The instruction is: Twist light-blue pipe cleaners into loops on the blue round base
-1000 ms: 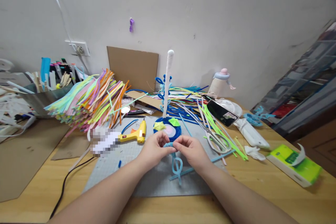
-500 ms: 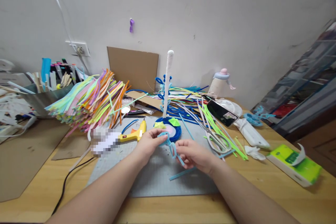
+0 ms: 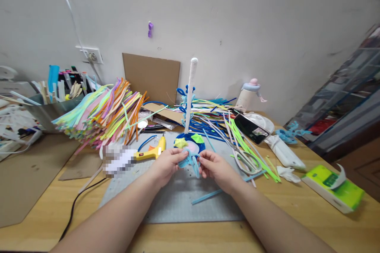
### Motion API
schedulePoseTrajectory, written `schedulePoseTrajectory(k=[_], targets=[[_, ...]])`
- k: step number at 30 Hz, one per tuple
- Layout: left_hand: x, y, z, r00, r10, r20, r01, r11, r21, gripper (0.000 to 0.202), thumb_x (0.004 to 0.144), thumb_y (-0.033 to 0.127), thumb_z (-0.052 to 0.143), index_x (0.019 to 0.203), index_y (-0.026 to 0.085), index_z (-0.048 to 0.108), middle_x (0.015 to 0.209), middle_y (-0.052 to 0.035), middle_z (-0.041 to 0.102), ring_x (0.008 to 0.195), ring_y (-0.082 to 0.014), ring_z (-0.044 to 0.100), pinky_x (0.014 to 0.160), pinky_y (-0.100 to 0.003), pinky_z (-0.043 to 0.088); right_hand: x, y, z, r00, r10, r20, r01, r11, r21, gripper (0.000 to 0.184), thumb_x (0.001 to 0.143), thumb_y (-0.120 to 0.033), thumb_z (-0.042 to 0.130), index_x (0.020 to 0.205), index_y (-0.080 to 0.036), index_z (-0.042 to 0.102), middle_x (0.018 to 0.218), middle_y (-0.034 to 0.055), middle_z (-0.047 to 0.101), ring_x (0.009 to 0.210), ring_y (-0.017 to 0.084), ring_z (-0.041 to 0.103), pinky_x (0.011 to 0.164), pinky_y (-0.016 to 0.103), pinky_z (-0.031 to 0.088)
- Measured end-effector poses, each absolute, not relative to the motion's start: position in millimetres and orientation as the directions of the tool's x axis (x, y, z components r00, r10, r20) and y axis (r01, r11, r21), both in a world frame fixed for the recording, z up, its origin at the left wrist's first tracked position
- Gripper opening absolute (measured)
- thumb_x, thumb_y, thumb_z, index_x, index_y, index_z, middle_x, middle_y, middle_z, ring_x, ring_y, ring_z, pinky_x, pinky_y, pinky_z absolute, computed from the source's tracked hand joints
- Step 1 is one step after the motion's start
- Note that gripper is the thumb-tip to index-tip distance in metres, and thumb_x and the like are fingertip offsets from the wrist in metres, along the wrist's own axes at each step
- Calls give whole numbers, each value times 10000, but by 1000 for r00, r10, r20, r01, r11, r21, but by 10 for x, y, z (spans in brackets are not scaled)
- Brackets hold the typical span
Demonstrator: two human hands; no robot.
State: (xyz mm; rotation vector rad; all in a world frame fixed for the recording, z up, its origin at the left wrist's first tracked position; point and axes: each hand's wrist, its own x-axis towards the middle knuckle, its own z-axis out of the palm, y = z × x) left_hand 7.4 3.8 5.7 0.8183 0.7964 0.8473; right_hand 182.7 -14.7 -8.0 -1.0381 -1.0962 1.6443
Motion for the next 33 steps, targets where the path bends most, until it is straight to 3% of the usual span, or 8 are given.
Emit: schedulePoseTrajectory(k=[4,7,13,18,26,33], targets=[[107,14,19,434,859,-271,-308,424,852,250,616,283,742,780,106,676,748,-60,682,645,-115,611,630,-216,460,1812,-144,-124,-253,941,-226,-442,-320,-838,258,644,-258,740,781,-166,542,613,-31,606,537,72,582,529,171,476],[134,-7,1,450,850,-275,-308,437,845,234,611,272,746,759,104,677,710,-48,677,610,-94,598,617,-200,449,1822,-136,-163,-258,933,-251,-520,-353,-778,255,637,-197,751,799,-158,558,666,-19,620,574,71,601,555,164,490],[151,-15,-12,458,859,-231,-316,400,860,246,604,290,749,740,103,665,695,-49,671,613,-114,601,639,-234,443,1816,-151,-239,-353,887,-298,-509,-449,-734,187,685,-179,715,812,-146,582,631,-22,606,509,53,561,465,141,441],[153,-17,-27,427,878,-217,-296,363,883,233,601,292,750,709,115,643,674,-34,665,586,-111,590,620,-237,430,1792,-178,-265,-443,839,-315,-508,-525,-683,165,671,-153,715,775,-145,587,592,-36,588,523,56,564,491,145,432],[171,-10,-55,447,866,-226,-291,379,878,229,605,287,748,713,112,648,678,-34,661,571,-87,569,583,-207,411,1796,-160,-225,-260,910,-323,-608,-415,-677,203,627,-138,742,741,-150,575,593,-36,604,518,52,559,497,140,427],[167,-13,-58,425,879,-216,-268,350,897,250,602,312,744,721,117,643,656,-29,650,570,-103,574,583,-222,409,1786,-198,-209,-377,862,-339,-524,-500,-689,181,654,-172,726,763,-149,583,602,-31,599,504,53,546,472,148,399]])
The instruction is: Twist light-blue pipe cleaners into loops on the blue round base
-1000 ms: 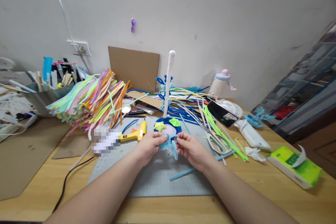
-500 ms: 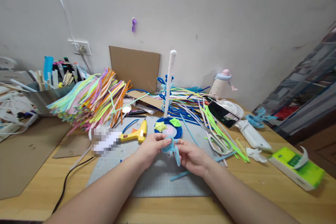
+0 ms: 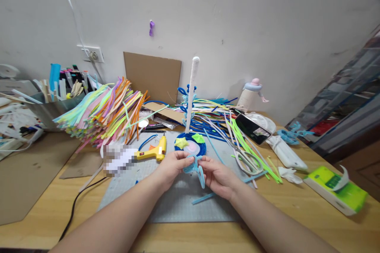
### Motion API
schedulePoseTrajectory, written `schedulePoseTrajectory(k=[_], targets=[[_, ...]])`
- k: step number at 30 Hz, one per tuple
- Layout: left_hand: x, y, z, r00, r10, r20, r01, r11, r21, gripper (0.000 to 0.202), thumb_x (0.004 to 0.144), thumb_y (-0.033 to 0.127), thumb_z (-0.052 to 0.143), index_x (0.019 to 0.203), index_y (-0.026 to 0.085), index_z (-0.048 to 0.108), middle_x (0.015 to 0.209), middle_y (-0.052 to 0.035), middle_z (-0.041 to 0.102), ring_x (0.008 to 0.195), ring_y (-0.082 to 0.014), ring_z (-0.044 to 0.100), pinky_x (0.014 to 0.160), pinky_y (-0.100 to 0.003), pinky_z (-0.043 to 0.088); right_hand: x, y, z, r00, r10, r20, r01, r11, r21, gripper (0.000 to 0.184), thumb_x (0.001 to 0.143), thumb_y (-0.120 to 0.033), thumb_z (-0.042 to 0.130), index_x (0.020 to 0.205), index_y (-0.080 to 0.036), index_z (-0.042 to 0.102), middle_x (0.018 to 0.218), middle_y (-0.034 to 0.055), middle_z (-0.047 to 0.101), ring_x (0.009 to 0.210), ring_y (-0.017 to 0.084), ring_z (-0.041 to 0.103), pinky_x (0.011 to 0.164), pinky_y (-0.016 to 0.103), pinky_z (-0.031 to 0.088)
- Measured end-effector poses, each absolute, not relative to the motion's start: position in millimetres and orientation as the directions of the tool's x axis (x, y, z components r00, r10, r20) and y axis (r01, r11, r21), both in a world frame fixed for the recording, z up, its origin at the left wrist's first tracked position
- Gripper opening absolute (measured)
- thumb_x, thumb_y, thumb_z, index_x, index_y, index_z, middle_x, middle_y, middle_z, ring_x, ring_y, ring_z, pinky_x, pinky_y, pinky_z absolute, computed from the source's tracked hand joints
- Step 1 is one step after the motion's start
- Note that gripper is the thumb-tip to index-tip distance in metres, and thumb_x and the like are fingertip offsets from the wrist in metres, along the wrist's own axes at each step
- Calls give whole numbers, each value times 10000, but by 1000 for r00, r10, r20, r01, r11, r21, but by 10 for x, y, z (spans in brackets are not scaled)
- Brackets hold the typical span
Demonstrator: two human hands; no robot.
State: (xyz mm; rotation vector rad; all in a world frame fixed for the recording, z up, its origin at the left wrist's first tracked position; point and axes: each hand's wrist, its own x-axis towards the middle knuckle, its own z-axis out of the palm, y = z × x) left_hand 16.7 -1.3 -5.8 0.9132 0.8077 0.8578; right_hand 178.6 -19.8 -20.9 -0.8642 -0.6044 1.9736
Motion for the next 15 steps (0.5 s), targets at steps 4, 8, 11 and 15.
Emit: schedulePoseTrajectory(k=[4,8,11,15], targets=[[167,-12,-41,409,888,-209,-267,336,903,253,594,319,746,703,119,637,644,-24,645,535,-95,559,570,-225,410,1759,-240,-175,-453,823,-342,-445,-541,-714,168,669,-167,710,786,-146,590,621,-24,598,498,44,521,453,144,372],[158,0,-28,371,905,-208,-283,323,903,247,589,315,749,696,122,637,645,-26,648,556,-100,566,580,-222,416,1758,-229,-169,-415,839,-351,-431,-521,-737,206,674,-190,712,837,-153,591,651,-22,605,510,43,523,462,147,378],[155,12,-29,340,915,-218,-293,323,900,258,573,315,758,696,119,642,655,-31,651,569,-103,569,589,-223,420,1771,-195,-193,-308,887,-345,-427,-453,-783,218,653,-235,730,784,-158,574,564,-39,574,467,49,502,432,150,364],[156,17,-49,336,916,-220,-284,321,903,258,577,317,754,699,121,638,629,-20,631,549,-94,551,569,-216,408,1769,-207,-189,-295,890,-347,-353,-439,-826,241,606,-241,746,751,-153,575,559,-36,579,454,55,494,417,157,351]])
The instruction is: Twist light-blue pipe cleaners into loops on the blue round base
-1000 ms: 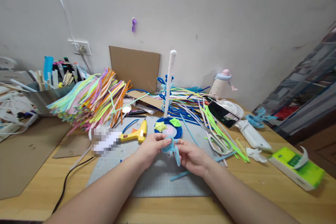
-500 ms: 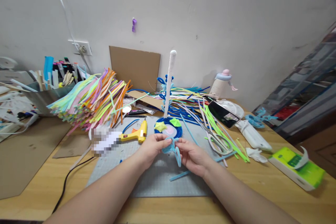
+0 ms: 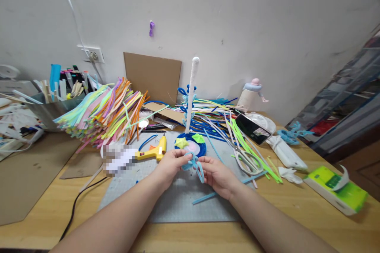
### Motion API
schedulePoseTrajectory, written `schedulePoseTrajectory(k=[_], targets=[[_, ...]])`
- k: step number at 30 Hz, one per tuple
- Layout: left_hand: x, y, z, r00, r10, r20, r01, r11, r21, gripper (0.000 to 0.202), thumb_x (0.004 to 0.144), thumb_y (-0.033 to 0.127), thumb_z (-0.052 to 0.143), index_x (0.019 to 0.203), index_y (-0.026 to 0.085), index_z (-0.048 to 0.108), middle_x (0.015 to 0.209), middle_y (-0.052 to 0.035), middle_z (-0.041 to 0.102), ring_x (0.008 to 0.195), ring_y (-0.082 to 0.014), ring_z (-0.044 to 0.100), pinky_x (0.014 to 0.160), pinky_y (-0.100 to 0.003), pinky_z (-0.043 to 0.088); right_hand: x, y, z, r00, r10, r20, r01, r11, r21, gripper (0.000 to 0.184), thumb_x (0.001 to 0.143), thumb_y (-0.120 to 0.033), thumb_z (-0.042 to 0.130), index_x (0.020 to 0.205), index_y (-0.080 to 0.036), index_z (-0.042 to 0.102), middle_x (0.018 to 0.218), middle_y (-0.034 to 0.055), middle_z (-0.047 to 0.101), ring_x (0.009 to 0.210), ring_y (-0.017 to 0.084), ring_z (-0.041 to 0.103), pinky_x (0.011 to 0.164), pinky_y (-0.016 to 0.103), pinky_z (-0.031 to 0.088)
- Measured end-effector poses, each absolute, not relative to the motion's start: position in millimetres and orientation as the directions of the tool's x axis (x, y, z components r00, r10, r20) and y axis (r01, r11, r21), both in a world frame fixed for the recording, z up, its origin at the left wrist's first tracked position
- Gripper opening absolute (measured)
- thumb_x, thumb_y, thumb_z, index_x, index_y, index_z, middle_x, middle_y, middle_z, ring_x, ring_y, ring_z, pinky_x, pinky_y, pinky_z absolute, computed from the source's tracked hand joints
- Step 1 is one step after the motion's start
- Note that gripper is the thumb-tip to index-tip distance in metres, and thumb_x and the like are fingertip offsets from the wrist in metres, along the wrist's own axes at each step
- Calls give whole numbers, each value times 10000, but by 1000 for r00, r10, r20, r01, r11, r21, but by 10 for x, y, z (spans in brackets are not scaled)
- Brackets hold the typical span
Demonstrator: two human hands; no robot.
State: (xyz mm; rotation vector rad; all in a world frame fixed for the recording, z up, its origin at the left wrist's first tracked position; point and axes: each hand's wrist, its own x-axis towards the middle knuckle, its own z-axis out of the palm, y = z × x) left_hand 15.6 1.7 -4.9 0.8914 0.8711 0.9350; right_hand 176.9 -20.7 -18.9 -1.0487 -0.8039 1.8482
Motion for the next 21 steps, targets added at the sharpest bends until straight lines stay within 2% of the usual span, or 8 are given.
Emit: schedulePoseTrajectory(k=[5,8,11,13,15,16,18,21], targets=[[154,9,-51,334,917,-215,-270,312,911,266,567,323,756,683,120,630,599,-11,609,537,-94,533,541,-213,385,1745,-262,-152,-444,831,-336,-260,-478,-839,180,632,-223,700,744,-132,592,689,8,625,500,53,509,429,151,340],[156,17,-39,293,928,-230,-250,307,918,277,558,339,753,680,127,625,600,-10,615,529,-98,533,533,-217,379,1744,-232,-145,-363,874,-325,-305,-440,-844,225,652,-282,690,808,-162,582,675,-7,599,498,68,504,421,166,325],[165,29,-48,194,952,-237,-180,272,945,293,536,362,752,644,127,614,559,-2,599,471,-87,490,480,-210,336,1763,-196,-105,-82,978,-191,-234,-205,-950,196,716,-367,626,790,-196,569,691,-9,576,531,101,501,454,212,334],[178,30,-69,132,971,-201,-110,216,970,287,529,362,748,621,128,610,542,2,589,462,-86,472,474,-210,325,1778,-209,-54,57,993,99,44,97,-994,161,757,-363,582,747,-203,579,739,13,581,645,143,525,569,267,376],[198,18,-94,104,987,-121,-50,127,991,260,535,346,738,611,132,613,550,1,590,495,-98,485,501,-215,342,1781,-257,-7,-26,914,405,379,384,-842,99,737,-309,616,729,-210,611,820,38,593,836,202,526,755,343,357],[209,8,-106,106,991,-82,-28,85,996,244,543,338,730,610,134,615,558,0,591,515,-106,494,517,-219,351,1775,-288,9,-89,877,472,499,450,-741,79,718,-289,641,758,-222,626,876,43,595,910,225,507,816,376,317],[233,-16,-127,124,992,-32,1,32,999,217,566,327,712,618,139,616,571,0,591,544,-118,502,535,-224,361,1750,-346,16,-178,838,516,631,500,-593,63,709,-244,652,768,-233,631,901,35,593,934,231,491,838,398,273],[261,-47,-144,151,988,-22,9,21,1000,199,597,318,690,641,140,614,599,-5,599,566,-121,505,550,-224,368,1698,-391,-15,-215,822,527,702,505,-501,40,730,-198,620,748,-234,621,871,22,597,904,215,490,825,394,258]])
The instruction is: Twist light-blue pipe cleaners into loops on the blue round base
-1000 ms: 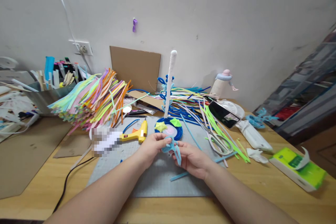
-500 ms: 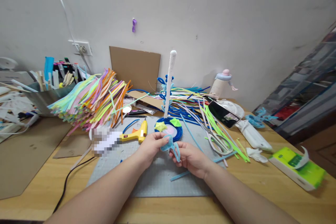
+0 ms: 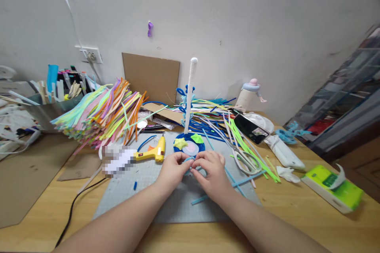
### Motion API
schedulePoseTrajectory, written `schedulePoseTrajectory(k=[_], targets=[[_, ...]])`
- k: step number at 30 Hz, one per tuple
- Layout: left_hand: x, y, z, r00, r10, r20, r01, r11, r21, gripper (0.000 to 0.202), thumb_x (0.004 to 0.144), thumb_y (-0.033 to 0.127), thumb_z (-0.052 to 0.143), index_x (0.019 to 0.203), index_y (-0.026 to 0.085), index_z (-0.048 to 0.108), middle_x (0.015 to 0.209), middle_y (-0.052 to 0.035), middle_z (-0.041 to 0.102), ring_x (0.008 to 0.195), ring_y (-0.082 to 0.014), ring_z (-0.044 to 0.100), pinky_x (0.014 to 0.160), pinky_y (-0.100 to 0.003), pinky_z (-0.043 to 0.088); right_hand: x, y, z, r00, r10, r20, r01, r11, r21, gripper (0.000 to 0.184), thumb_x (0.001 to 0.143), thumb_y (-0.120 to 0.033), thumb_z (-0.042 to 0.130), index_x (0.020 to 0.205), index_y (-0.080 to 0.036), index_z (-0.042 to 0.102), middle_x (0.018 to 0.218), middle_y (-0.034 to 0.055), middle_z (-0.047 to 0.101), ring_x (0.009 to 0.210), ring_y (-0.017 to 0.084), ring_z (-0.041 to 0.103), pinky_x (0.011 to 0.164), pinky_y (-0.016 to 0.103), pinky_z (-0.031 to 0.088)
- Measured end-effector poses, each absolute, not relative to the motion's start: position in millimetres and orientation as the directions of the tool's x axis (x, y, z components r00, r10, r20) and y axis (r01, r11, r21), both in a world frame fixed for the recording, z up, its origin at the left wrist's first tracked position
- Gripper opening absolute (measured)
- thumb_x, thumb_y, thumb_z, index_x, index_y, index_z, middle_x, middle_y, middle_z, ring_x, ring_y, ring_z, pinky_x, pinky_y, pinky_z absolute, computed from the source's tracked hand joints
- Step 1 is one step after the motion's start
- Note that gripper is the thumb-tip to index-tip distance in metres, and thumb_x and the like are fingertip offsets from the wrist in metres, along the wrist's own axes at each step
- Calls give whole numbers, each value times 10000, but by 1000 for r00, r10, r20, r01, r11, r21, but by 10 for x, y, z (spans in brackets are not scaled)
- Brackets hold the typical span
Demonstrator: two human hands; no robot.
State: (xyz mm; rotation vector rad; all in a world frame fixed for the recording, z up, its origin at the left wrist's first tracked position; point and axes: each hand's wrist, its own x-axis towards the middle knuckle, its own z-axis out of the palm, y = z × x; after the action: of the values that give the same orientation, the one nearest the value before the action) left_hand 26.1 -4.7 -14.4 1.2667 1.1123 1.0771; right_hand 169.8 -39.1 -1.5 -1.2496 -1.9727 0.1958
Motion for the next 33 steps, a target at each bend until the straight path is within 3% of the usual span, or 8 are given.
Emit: schedulePoseTrajectory(k=[5,13,18,22,25,29,33], targets=[[264,-43,-159,143,990,-21,12,19,1000,197,594,314,692,638,140,610,585,-4,592,557,-123,498,540,-224,369,1658,-404,-26,-204,787,583,696,535,-479,69,727,-161,580,713,-225,598,841,16,599,881,203,492,831,390,253],[194,63,-127,36,999,-25,-39,27,999,263,543,350,731,649,138,618,597,2,600,572,-125,508,561,-226,378,1719,-490,81,-312,643,700,544,725,-423,136,705,-108,554,730,-241,559,781,-2,643,795,183,544,816,388,294],[187,48,-75,93,992,-90,-106,100,989,320,516,394,748,637,130,613,550,12,583,516,-102,484,516,-211,348,1736,-494,76,-327,672,664,436,731,-525,160,731,-94,519,776,-242,558,834,11,660,792,181,565,810,380,330],[199,26,-65,202,973,-112,-91,133,987,286,537,370,739,643,135,614,572,4,607,525,-104,501,531,-212,357,1739,-483,62,-245,772,587,361,634,-684,196,784,-112,484,865,-252,595,831,16,656,781,176,557,795,357,357],[196,14,-76,272,961,-49,2,50,999,245,566,352,721,645,139,631,600,-7,621,547,-113,508,544,-217,356,1744,-441,52,-145,866,479,264,501,-824,143,816,-161,484,809,-240,604,799,18,647,773,174,554,762,330,378],[177,-6,-99,376,924,-71,152,14,988,256,595,372,699,693,137,672,564,4,594,488,-97,452,481,-211,286,1759,-317,32,-54,957,286,-61,283,-957,61,788,-198,531,730,-217,527,694,-4,652,665,143,553,679,279,404],[176,-25,-82,470,871,-143,82,118,990,275,607,365,700,762,138,692,618,-7,625,528,-103,482,526,-213,318,1769,-205,10,-33,999,33,-353,19,-935,138,718,-240,596,719,-212,461,614,-25,649,474,100,512,507,223,370]])
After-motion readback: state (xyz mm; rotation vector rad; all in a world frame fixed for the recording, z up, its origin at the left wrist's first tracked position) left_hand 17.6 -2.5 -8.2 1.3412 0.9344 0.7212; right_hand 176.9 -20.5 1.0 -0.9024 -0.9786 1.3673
